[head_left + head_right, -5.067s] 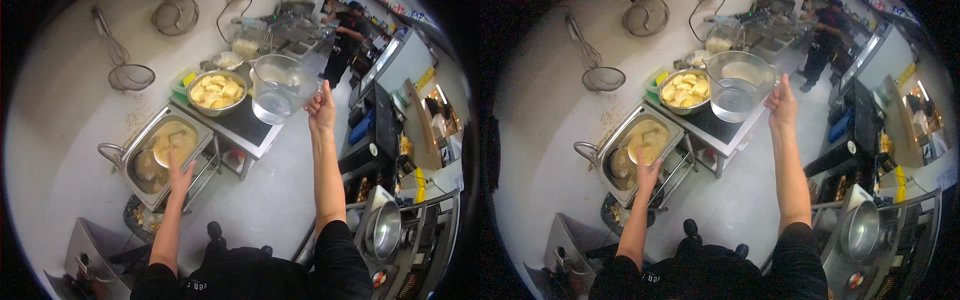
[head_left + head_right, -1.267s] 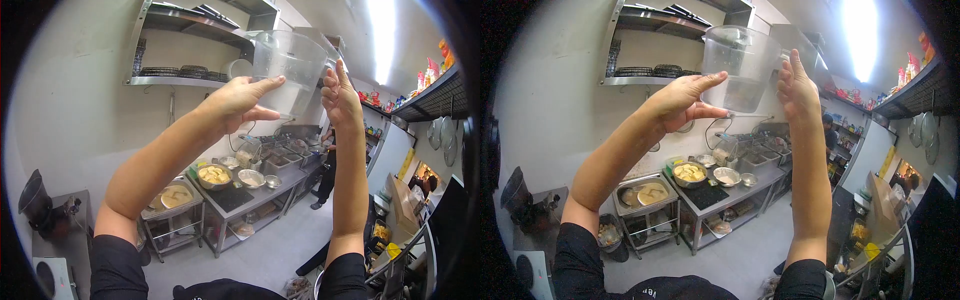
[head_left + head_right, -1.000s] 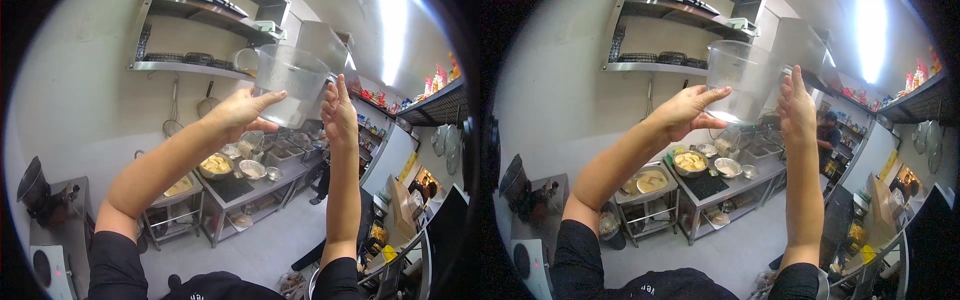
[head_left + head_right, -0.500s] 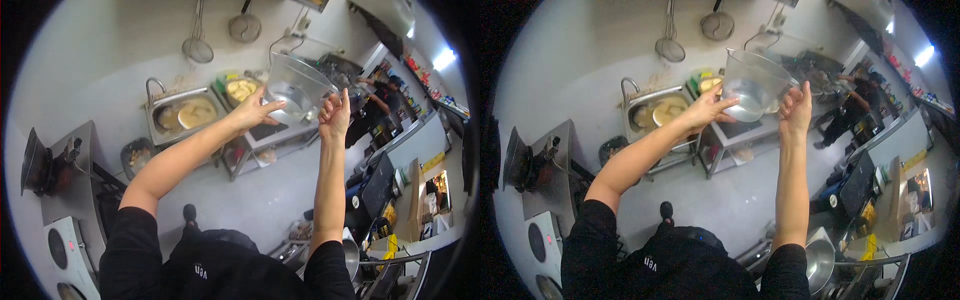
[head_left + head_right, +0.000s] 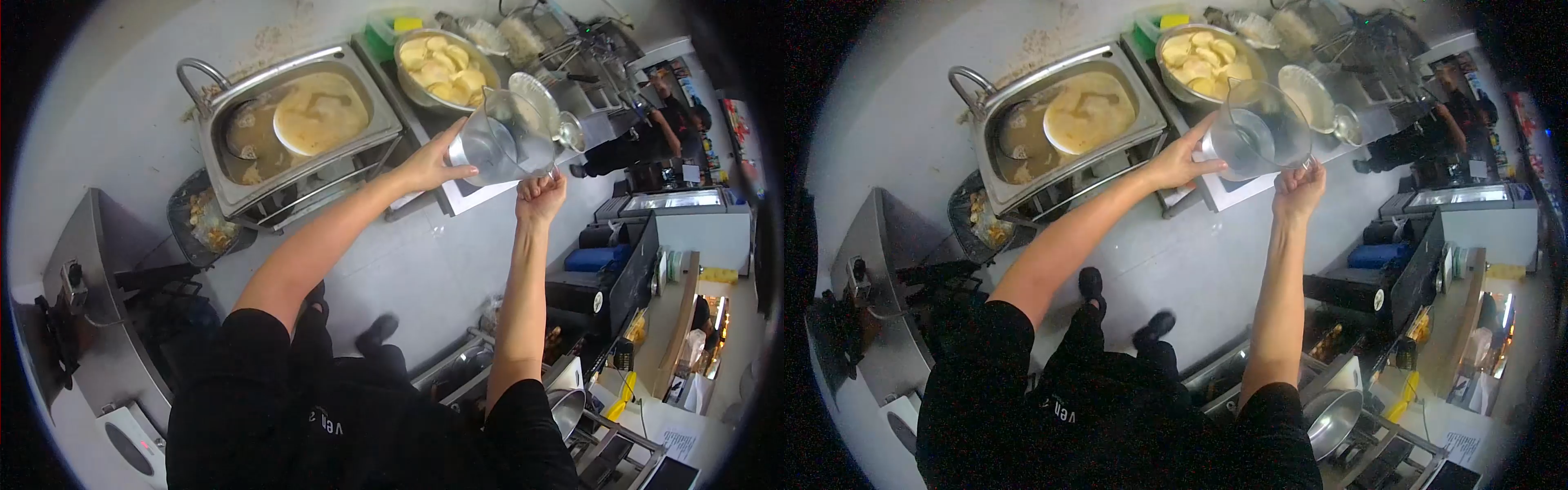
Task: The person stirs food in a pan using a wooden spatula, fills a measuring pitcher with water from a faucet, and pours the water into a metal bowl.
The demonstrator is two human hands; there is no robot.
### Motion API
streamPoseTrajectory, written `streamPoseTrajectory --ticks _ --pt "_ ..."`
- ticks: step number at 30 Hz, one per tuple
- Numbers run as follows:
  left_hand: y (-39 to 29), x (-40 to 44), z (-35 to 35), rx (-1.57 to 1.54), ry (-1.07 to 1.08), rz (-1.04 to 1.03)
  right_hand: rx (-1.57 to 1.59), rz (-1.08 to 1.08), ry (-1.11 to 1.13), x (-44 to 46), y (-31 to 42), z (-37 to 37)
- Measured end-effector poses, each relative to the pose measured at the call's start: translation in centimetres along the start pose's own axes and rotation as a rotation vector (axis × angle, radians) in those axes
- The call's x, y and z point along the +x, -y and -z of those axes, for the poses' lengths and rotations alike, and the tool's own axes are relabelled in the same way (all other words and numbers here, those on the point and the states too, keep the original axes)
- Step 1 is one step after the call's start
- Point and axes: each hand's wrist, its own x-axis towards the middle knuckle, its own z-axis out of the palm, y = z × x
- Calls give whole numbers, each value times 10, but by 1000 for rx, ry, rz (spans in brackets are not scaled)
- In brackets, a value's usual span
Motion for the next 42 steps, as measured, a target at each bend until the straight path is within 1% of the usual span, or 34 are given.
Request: streamPoseTrajectory --ticks 1,2,4,6,8,9,10,12,13,14,17,21,23,24,26,27,29,33,35,38,42 --pt "31 8 -3 24 -18 -65 3 -1 -27 9 -12 9" --pt "50 15 -5 10 -24 -39 1 -4 -50 17 -23 18" --pt "86 19 -13 129 -71 -66 -10 -53 -102 33 -41 36" --pt "104 23 -15 171 -83 9 -24 -99 -124 55 -55 48" --pt "121 26 -26 346 -105 27 21 -116 -146 66 -65 70" --pt "132 29 -30 391 -117 11 52 -140 -104 72 -69 80" --pt "141 31 -34 440 -140 18 37 -160 -116 77 -73 90" --pt "157 35 -38 474 -176 -18 45 -120 -16 87 -80 100" --pt "163 36 -41 465 -185 -3 22 -122 -96 89 -82 104" --pt "164 37 -42 484 -188 2 12 -137 -97 92 -83 107" --pt "167 38 -47 489 -207 32 72 -130 105 99 -84 116" --pt "172 39 -51 481 -232 32 65 -140 150 106 -81 127" --pt "173 38 -52 483 -234 29 -39 -162 113 104 -77 129" --pt "173 38 -53 479 -243 29 -42 -163 109 101 -78 128" --pt "173 37 -53 476 -252 26 -250 -11 7 94 -82 123" --pt "173 37 -53 472 -260 31 -252 -10 5 91 -82 123" --pt "174 37 -55 464 -269 37 -424 25 -107 84 -83 128" --pt "176 37 -55 471 -287 24 -481 42 -119 62 -81 149" --pt "175 37 -54 466 -282 18 -459 59 -282 53 -80 157" --pt "174 37 -52 470 -271 14 -441 50 -344 36 -78 166" --pt "175 36 -52 462 -275 10 -419 10 -361 17 -89 173"
